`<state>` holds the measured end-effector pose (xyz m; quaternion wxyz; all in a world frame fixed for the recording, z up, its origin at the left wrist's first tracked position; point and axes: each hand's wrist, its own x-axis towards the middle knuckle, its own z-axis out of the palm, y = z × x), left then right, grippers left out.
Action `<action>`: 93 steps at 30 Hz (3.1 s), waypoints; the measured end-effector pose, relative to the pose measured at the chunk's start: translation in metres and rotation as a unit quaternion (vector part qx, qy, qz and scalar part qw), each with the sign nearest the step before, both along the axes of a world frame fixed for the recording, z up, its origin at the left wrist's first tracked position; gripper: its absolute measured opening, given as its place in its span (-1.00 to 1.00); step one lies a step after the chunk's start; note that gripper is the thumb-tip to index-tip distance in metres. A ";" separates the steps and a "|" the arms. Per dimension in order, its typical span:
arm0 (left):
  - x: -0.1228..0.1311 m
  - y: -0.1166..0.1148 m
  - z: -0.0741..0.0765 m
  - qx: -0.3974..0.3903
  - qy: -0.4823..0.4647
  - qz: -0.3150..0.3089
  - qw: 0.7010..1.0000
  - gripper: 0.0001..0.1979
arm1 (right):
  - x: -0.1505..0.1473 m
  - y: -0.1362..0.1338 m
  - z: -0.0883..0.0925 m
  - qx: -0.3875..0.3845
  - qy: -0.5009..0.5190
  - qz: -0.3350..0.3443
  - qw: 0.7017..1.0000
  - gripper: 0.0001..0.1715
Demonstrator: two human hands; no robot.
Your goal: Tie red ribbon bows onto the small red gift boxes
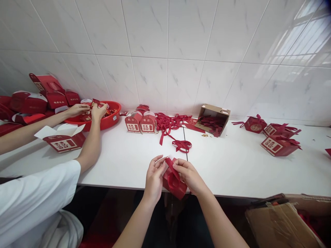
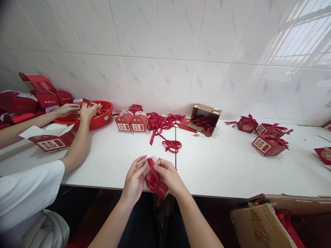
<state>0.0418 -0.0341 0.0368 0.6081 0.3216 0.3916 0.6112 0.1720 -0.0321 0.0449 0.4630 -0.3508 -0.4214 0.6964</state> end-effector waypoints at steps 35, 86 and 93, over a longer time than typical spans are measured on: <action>-0.009 -0.009 0.001 0.024 0.103 -0.002 0.994 -0.75 | -0.003 0.005 -0.003 0.069 -0.209 -0.067 0.973 -0.77; -0.049 0.025 -0.027 0.043 0.385 -0.204 0.899 -0.70 | 0.069 -0.014 -0.053 0.045 -0.123 -0.101 0.986 -0.59; -0.060 0.021 -0.030 0.028 0.373 -0.219 0.901 -0.67 | 0.097 -0.023 -0.060 0.069 -0.184 -0.125 0.972 -0.64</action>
